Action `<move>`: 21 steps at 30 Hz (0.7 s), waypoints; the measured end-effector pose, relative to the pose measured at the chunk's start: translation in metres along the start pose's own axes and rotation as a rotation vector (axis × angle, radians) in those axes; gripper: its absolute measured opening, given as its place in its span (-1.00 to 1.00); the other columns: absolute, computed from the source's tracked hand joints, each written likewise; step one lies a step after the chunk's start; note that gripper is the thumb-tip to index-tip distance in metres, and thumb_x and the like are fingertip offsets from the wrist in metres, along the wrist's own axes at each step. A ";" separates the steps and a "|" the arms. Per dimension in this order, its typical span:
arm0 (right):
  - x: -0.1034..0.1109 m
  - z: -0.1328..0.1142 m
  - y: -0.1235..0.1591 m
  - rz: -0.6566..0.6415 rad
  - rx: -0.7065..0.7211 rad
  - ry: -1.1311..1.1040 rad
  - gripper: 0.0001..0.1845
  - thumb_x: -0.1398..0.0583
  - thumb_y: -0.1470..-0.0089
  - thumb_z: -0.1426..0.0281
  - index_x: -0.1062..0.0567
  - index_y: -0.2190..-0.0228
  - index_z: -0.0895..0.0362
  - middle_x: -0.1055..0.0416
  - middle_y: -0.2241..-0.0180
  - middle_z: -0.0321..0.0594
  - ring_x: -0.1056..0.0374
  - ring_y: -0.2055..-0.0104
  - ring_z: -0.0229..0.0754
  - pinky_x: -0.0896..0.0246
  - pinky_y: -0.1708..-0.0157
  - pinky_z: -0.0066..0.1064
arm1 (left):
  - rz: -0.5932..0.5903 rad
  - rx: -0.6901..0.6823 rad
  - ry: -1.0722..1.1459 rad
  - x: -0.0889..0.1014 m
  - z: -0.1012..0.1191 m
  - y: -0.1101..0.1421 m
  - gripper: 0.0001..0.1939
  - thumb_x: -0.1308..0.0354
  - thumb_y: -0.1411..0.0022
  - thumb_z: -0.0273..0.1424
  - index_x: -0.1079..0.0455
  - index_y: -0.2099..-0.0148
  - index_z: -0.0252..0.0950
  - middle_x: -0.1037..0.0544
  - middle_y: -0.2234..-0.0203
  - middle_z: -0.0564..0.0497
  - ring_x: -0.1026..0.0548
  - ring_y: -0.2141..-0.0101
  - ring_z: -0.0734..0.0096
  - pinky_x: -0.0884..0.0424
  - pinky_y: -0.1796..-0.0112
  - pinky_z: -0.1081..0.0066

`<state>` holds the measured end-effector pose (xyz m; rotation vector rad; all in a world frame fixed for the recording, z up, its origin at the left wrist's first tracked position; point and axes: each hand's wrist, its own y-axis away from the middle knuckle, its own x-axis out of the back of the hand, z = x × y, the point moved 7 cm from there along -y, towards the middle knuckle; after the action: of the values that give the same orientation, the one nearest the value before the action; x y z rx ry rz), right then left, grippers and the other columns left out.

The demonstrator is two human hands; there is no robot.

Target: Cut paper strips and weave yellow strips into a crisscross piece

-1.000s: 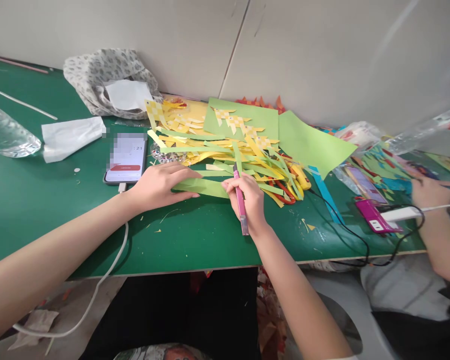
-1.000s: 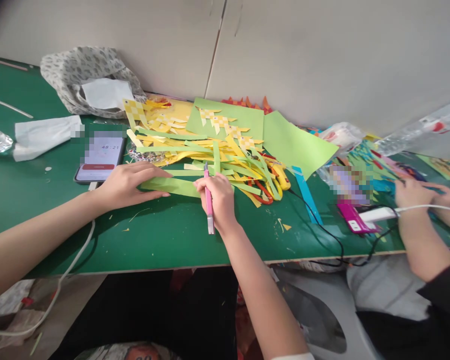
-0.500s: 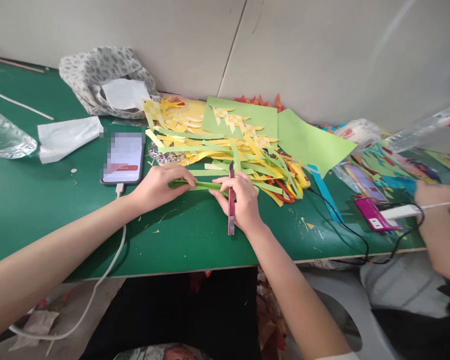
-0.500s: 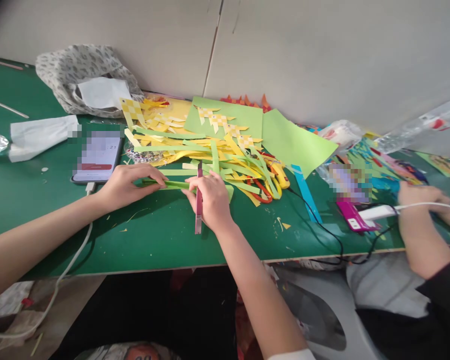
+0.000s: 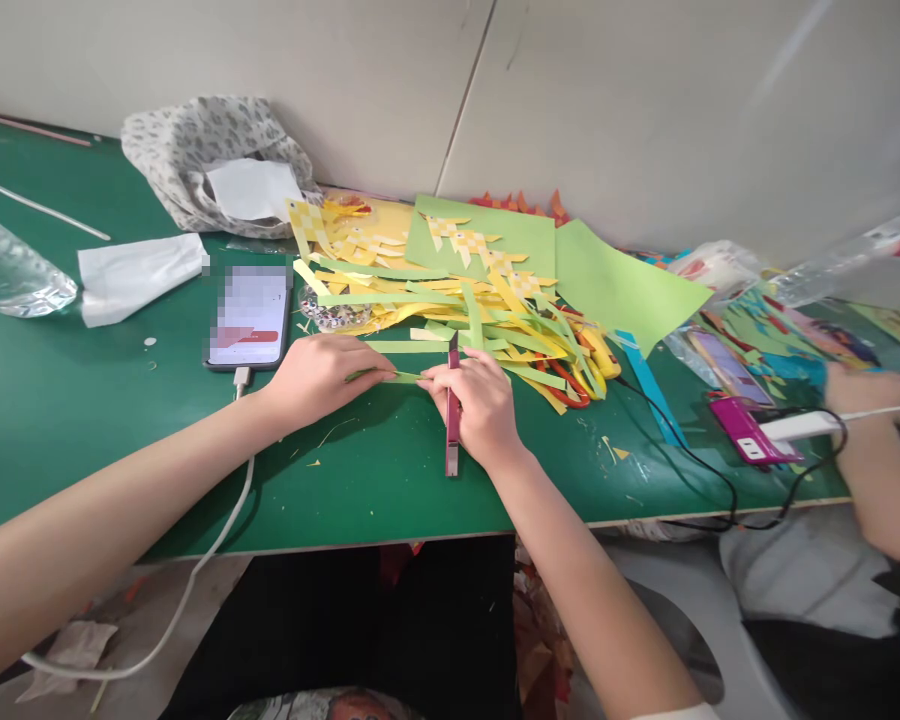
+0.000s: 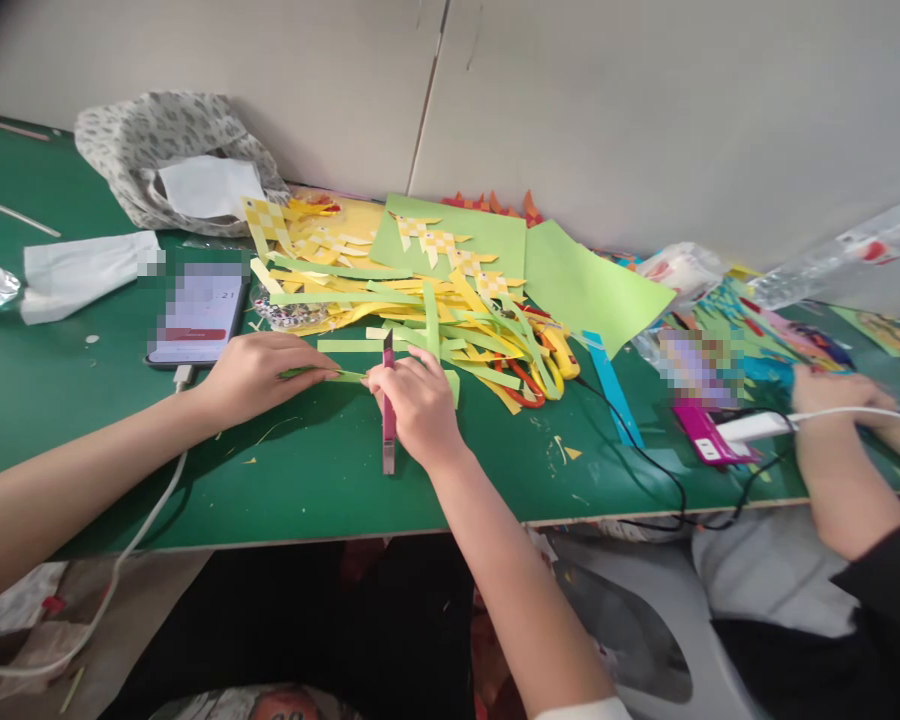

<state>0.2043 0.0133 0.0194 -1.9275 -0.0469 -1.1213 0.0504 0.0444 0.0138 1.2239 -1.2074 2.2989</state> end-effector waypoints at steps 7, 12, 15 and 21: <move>0.009 0.015 -0.001 0.089 -0.087 0.108 -0.82 -0.24 -0.07 0.36 -0.28 0.38 0.03 -0.53 0.37 -0.27 -0.44 0.31 -0.12 -0.24 0.07 -0.14 | 0.135 0.005 -0.151 0.015 -0.011 0.000 -0.73 -0.03 -0.30 -0.30 -0.55 0.30 -0.21 -0.64 0.44 0.04 -0.58 0.40 0.33 -0.44 0.40 0.41; 0.005 0.015 0.001 0.016 -0.059 0.053 -0.74 -0.26 -0.02 0.35 -0.25 0.31 0.02 -0.52 0.22 -0.21 -0.43 0.16 -0.06 -0.15 -0.04 -0.02 | 0.159 0.039 -0.159 0.019 -0.016 0.001 -0.74 -0.04 -0.30 -0.30 -0.55 0.28 -0.21 -0.64 0.39 0.02 -0.59 0.36 0.32 -0.46 0.36 0.39; 0.006 0.017 0.002 0.034 -0.060 0.046 -0.80 -0.22 -0.05 0.40 -0.26 0.33 0.01 -0.52 0.23 -0.22 -0.44 0.17 -0.07 -0.15 -0.04 0.00 | 0.145 0.007 -0.207 0.019 -0.015 0.001 -0.73 -0.03 -0.31 -0.31 -0.55 0.28 -0.21 -0.64 0.41 0.02 -0.59 0.35 0.31 -0.45 0.36 0.38; 0.012 0.022 0.002 0.101 -0.090 0.053 -0.80 -0.22 -0.04 0.45 -0.27 0.36 0.01 -0.52 0.27 -0.23 -0.44 0.22 -0.09 -0.20 0.00 -0.04 | 0.144 -0.056 -0.268 0.021 -0.011 0.001 -0.73 -0.02 -0.31 -0.32 -0.55 0.28 -0.16 -0.64 0.44 0.06 -0.58 0.36 0.36 -0.44 0.37 0.41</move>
<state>0.2276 0.0230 0.0222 -1.9553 0.1304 -1.1234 0.0313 0.0492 0.0267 1.5074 -1.4839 2.2338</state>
